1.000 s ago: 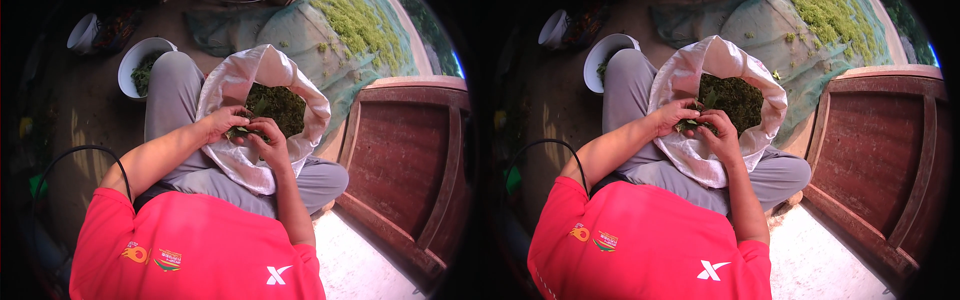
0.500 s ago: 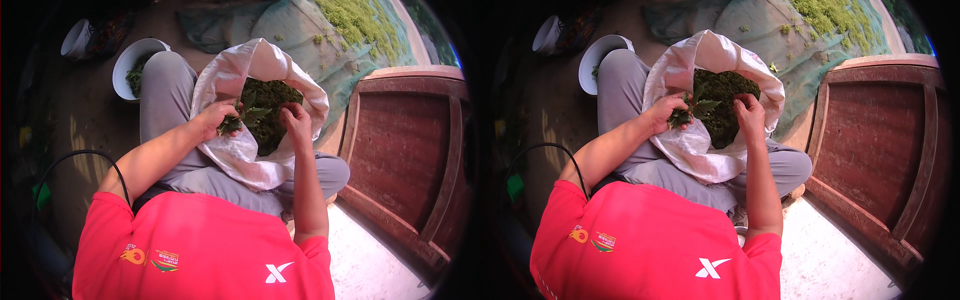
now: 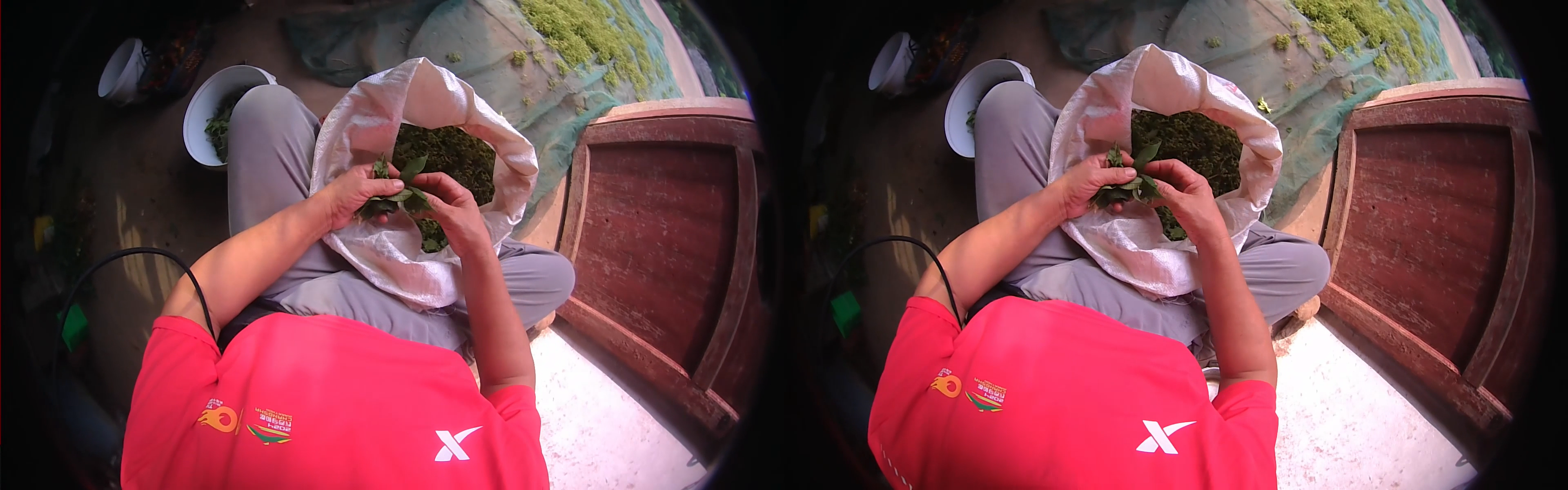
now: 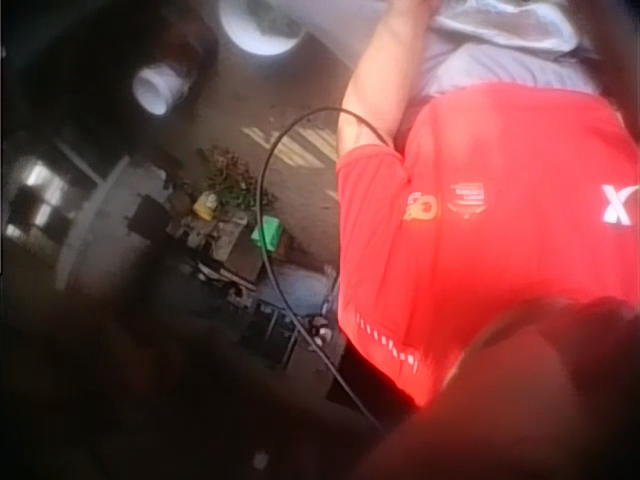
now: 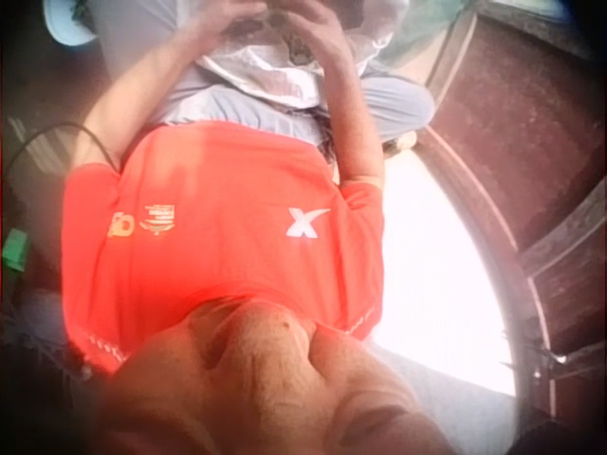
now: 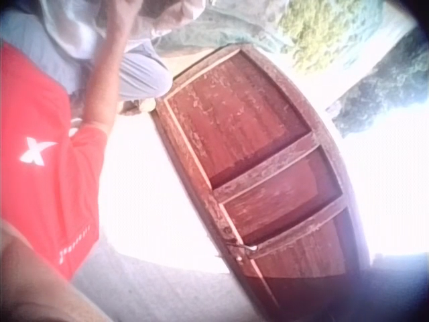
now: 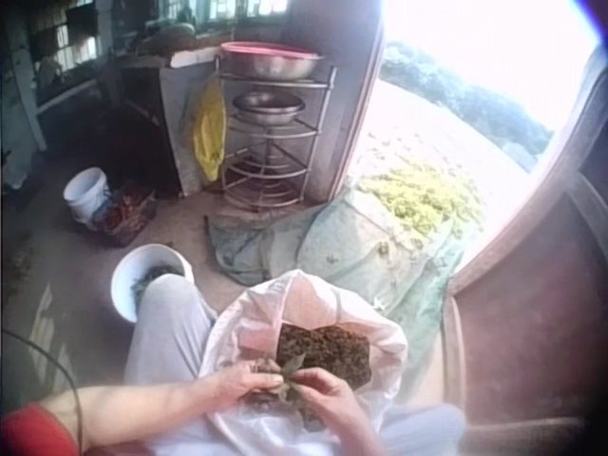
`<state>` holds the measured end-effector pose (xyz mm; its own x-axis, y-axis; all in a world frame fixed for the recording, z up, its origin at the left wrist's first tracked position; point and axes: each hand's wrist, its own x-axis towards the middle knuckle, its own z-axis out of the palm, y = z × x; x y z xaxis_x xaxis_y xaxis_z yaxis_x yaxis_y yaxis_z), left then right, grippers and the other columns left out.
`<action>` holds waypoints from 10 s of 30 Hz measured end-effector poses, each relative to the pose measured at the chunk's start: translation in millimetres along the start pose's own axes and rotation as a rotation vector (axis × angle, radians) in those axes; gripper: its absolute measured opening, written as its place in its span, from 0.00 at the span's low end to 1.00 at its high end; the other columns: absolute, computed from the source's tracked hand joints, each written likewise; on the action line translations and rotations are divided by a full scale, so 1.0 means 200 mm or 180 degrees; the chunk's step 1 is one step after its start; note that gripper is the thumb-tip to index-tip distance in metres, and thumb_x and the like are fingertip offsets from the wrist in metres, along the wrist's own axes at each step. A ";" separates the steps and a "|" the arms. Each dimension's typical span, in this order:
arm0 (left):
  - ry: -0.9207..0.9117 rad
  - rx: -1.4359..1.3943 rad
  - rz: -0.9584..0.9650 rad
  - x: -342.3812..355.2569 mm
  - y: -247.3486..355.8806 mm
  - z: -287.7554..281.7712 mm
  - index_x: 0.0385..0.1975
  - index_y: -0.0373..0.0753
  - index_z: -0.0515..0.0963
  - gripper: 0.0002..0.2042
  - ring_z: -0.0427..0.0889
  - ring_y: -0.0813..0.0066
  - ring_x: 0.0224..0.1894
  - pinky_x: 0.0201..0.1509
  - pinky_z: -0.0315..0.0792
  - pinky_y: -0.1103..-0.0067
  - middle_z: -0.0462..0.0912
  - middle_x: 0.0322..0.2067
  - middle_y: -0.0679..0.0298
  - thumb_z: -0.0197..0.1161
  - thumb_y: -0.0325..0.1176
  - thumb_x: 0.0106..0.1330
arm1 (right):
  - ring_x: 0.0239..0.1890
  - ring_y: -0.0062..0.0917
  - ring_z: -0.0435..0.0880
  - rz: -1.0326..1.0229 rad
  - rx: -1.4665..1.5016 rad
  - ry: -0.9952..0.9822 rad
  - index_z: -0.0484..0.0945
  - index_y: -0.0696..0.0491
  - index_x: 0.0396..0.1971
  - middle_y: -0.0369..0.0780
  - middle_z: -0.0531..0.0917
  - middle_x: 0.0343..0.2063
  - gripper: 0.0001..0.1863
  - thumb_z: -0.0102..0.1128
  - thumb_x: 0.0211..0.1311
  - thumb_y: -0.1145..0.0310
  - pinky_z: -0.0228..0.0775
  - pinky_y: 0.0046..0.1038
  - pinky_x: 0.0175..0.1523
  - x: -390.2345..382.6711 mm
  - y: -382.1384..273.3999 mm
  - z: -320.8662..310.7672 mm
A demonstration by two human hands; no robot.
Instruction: The person sorts small green plants by hand, picking through them in a white bag and placing selected portions into a white bucket.
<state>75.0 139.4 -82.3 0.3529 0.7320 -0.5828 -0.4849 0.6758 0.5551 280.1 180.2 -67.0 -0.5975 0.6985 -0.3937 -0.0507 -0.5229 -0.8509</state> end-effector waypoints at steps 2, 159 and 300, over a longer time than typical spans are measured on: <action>0.0027 -0.0007 0.0032 0.01 -0.02 -0.01 0.38 0.41 0.71 0.09 0.78 0.79 0.24 0.20 0.74 0.82 0.78 0.26 0.67 0.62 0.34 0.61 | 0.36 0.17 0.79 0.0018 -0.0007 0.0099 0.75 0.58 0.44 0.35 0.80 0.36 0.12 0.57 0.61 0.70 0.74 0.21 0.41 0.00 0.03 -0.04; 0.0210 0.0677 -0.0150 0.02 -0.03 0.01 0.25 0.40 0.72 0.04 0.73 0.77 0.17 0.15 0.69 0.80 0.74 0.20 0.66 0.56 0.33 0.56 | 0.40 0.46 0.76 -0.1001 -0.5135 0.1448 0.72 0.51 0.39 0.48 0.75 0.36 0.23 0.66 0.37 0.75 0.72 0.39 0.42 -0.05 -0.21 -0.12; -0.0423 0.1240 0.1271 -0.14 0.12 0.18 0.36 0.36 0.78 0.07 0.76 0.85 0.33 0.39 0.71 0.86 0.79 0.30 0.69 0.61 0.32 0.64 | 0.48 0.23 0.72 -0.2041 -0.0718 0.1086 0.78 0.57 0.30 0.40 0.74 0.48 0.04 0.60 0.56 0.73 0.63 0.24 0.54 -0.18 -0.01 0.16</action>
<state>82.8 137.5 -30.8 0.3127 0.9246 -0.2174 -0.2795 0.3083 0.9093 276.3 140.0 -39.6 -0.2238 0.9635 0.1471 -0.1180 0.1231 -0.9854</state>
